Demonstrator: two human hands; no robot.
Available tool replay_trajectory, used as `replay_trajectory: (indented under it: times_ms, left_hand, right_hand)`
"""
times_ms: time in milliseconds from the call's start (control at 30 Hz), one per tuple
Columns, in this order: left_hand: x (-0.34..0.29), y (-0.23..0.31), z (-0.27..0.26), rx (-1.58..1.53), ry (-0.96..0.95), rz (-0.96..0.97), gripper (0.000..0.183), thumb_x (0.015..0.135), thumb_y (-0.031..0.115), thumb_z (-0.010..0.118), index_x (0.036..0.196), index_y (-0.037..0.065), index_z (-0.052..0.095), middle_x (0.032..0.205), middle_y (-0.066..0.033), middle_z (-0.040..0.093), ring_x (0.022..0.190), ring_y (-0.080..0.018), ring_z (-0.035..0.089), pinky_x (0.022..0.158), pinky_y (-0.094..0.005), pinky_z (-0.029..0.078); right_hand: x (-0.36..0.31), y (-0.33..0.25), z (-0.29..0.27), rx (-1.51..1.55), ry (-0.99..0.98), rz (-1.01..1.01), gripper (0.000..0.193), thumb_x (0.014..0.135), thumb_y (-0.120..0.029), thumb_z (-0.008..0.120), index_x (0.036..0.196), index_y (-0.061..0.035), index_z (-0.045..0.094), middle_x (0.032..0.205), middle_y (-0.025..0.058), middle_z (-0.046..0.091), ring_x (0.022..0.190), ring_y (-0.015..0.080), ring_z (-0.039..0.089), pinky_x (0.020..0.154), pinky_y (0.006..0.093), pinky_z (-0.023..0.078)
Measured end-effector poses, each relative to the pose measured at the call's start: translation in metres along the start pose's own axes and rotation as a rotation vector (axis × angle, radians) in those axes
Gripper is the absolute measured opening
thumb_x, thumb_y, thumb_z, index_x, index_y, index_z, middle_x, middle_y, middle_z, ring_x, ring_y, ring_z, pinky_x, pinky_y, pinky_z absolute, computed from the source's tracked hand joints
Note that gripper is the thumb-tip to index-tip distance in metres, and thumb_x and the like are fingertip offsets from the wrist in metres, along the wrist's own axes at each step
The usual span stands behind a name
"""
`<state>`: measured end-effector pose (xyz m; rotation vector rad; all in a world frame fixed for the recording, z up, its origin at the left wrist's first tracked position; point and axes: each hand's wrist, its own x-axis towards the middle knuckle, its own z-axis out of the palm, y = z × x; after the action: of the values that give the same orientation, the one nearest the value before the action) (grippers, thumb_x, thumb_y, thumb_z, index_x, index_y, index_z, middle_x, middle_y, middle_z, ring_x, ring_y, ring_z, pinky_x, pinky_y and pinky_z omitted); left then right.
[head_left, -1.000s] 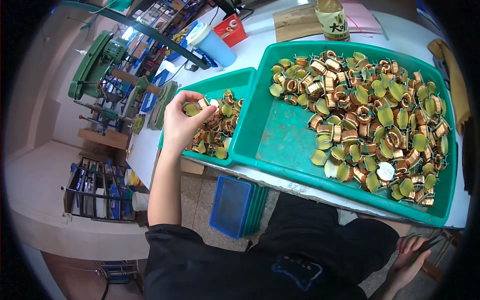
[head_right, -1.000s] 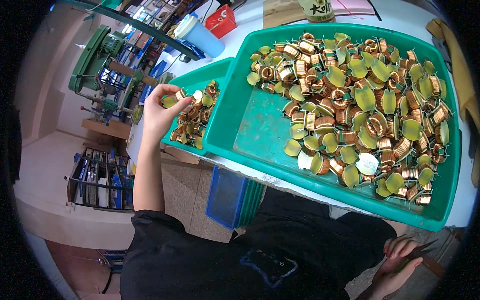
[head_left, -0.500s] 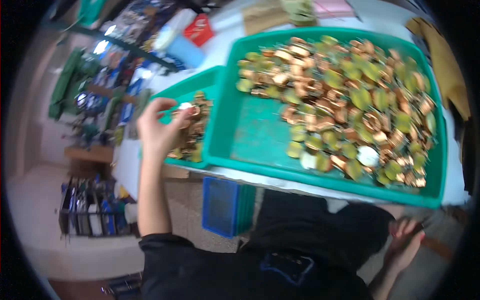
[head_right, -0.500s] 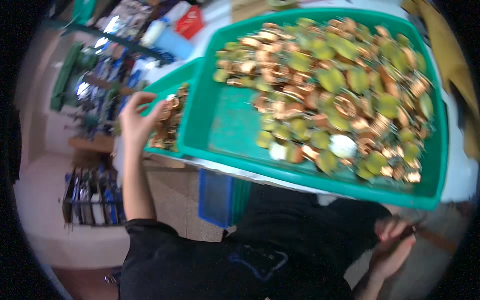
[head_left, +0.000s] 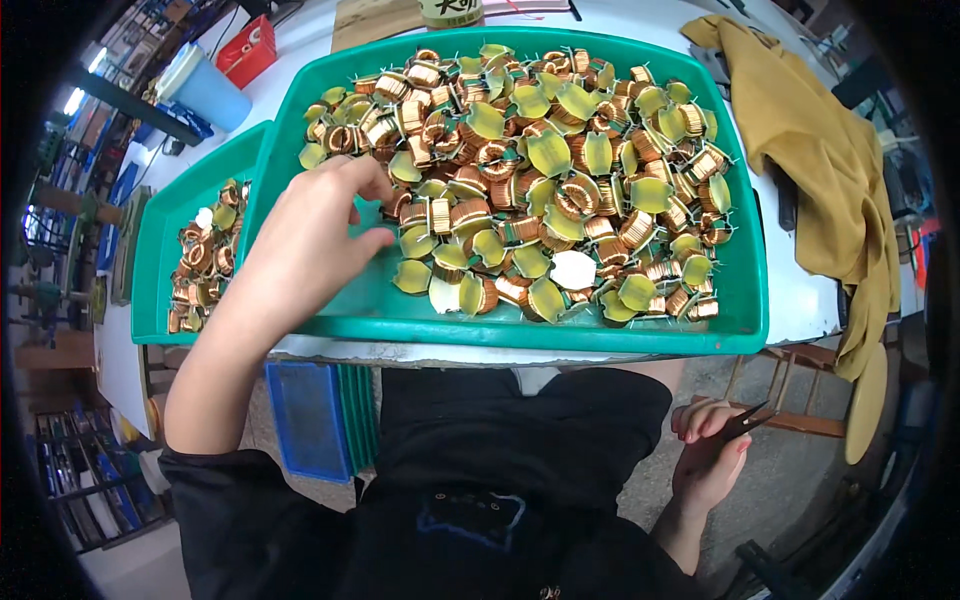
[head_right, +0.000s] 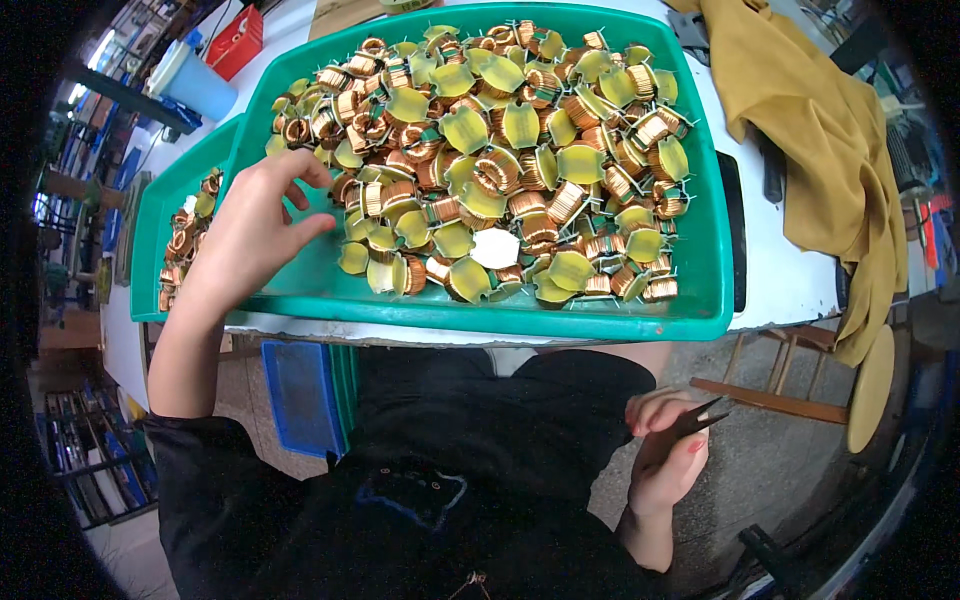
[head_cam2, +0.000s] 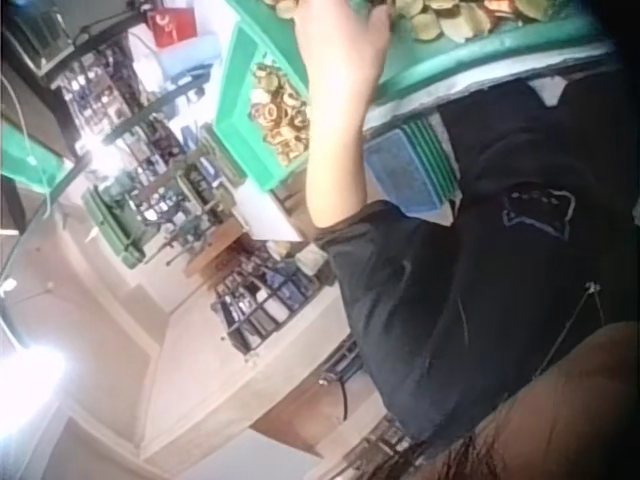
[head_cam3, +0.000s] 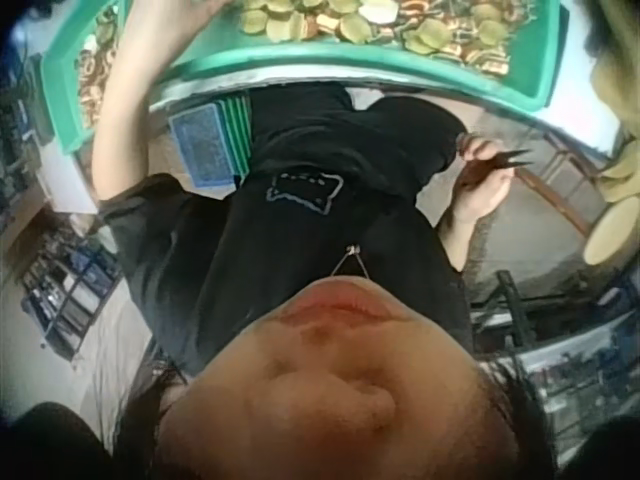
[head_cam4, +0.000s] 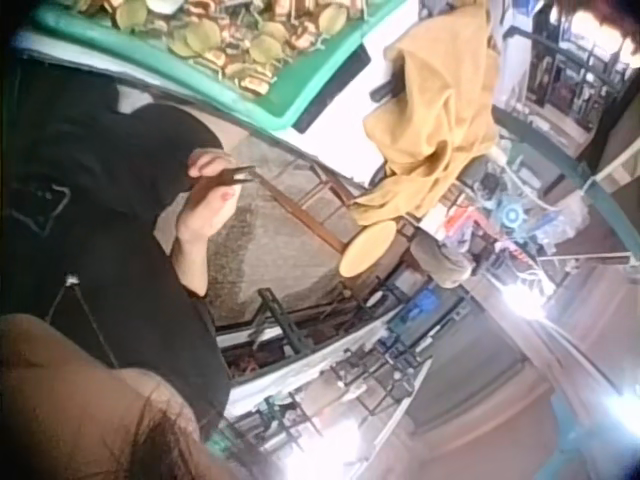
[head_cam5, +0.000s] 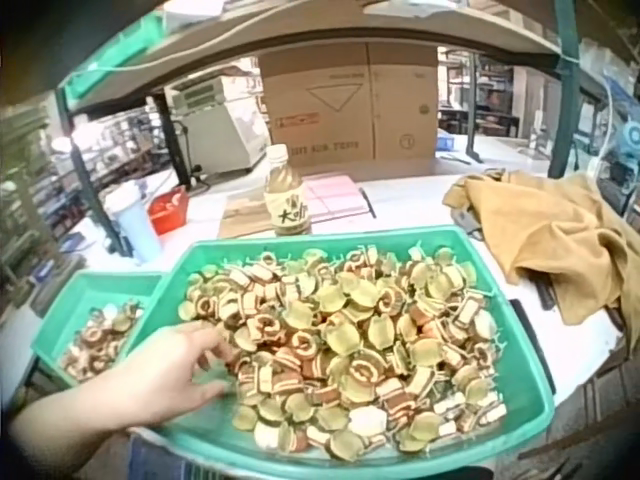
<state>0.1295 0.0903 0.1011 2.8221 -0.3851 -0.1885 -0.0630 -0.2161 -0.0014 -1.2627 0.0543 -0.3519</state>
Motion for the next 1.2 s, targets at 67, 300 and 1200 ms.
replay_trajectory:
  times_ms: [67, 300, 1200]
  left_hand:
    - [0.005, -0.008, 0.008, -0.044, 0.018, -0.012, 0.019, 0.074, 0.007, 0.068, 0.089, -0.001, 0.059, 0.086, -0.0119, 0.062, 0.073, -0.0244, 0.059, 0.069, -0.035, 0.049]
    - [0.013, -0.039, 0.021, -0.177, -0.036, -0.042, 0.024, 0.076, 0.016, 0.067, 0.091, -0.002, 0.063, 0.081, -0.0153, 0.063, 0.07, -0.0266, 0.059, 0.067, -0.0356, 0.049]
    - [0.013, -0.041, 0.023, -0.39, -0.086, -0.13, 0.022, 0.069, 0.015, 0.073, 0.074, 0.002, 0.056, 0.072, -0.011, 0.058, 0.067, -0.0239, 0.057, 0.063, -0.0334, 0.049]
  right_hand:
    - [-0.004, 0.002, -0.005, -0.005, 0.01, 0.023, 0.04, 0.097, -0.04, 0.033, 0.082, -0.0047, 0.044, 0.072, 0.0085, 0.045, 0.066, 0.0174, 0.041, 0.063, 0.0301, 0.035]
    - [0.003, 0.008, 0.004, -0.061, -0.022, 0.094, 0.041, 0.096, -0.042, 0.034, 0.083, -0.0045, 0.045, 0.074, 0.0083, 0.045, 0.068, 0.0172, 0.041, 0.064, 0.0291, 0.034]
    - [0.001, 0.002, 0.028, -0.691, -0.27, 0.109, 0.037, 0.094, -0.032, 0.034, 0.085, 0.0001, 0.051, 0.074, 0.0096, 0.051, 0.066, 0.0198, 0.045, 0.063, 0.0291, 0.037]
